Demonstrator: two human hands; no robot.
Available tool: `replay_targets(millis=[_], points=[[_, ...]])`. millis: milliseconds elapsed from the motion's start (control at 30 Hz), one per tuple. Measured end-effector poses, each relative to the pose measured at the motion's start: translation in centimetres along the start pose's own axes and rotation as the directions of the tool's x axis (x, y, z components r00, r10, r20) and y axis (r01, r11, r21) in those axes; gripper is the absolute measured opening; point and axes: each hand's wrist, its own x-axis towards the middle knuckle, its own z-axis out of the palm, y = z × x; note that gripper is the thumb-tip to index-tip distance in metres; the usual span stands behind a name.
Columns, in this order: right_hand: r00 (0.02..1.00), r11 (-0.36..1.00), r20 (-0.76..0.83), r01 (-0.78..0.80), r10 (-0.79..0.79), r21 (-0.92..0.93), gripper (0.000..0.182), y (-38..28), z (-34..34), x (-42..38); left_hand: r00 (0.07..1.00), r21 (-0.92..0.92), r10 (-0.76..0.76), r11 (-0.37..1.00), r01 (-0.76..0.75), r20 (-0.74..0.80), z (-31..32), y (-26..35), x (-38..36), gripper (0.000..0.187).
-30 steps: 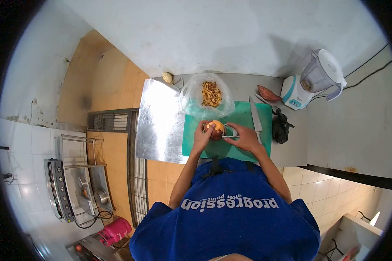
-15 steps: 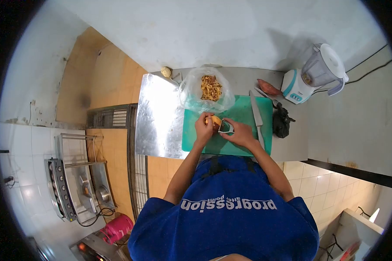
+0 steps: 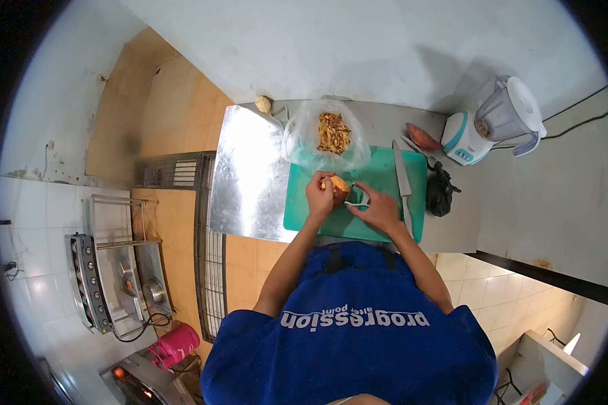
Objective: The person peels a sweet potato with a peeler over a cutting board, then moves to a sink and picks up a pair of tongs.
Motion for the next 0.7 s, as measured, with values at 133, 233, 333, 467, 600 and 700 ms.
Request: replay_targets(millis=[133, 233, 333, 467, 600, 700], points=[[0.983, 0.995, -0.159, 0.092, -0.096, -0.031, 0.07, 0.6, 1.3, 0.5, 0.999, -0.008, -0.048, 0.999, 0.048, 0.013, -0.3, 0.7, 0.1, 0.018], [0.986, 0.996, -0.139, 0.086, -0.089, -0.024, 0.07, 0.3, 0.7, 0.6, 0.999, -0.011, 0.026, 1.0, -0.025, 0.026, -0.2, 0.0, 0.3, 0.019], [0.994, 0.998, -0.092, 0.062, -0.06, 0.017, 0.071, -0.8, 0.1, 0.4, 0.999, -0.021, -0.012, 1.0, 0.013, 0.05, -0.4, -0.1, 0.3, 0.019], [0.984, 0.995, -0.146, 0.101, -0.098, 0.014, 0.071, -0.3, 1.0, 0.5, 0.996, -0.003, 0.035, 0.999, -0.035, 0.08, -0.5, -0.3, 0.8, 0.02], [0.992, 0.998, -0.118, 0.047, -0.043, 0.037, 0.07, 0.4, 0.6, 0.6, 0.996, -0.008, 0.01, 1.0, -0.01, 0.094, -0.3, -0.5, 1.1, 0.019], [0.998, 1.0, -0.056, -0.024, 0.024, 0.002, 0.071, -1.6, -0.6, 0.3, 0.992, 0.01, 0.008, 1.0, -0.009, 0.124, -0.5, -0.5, 1.0, 0.021]])
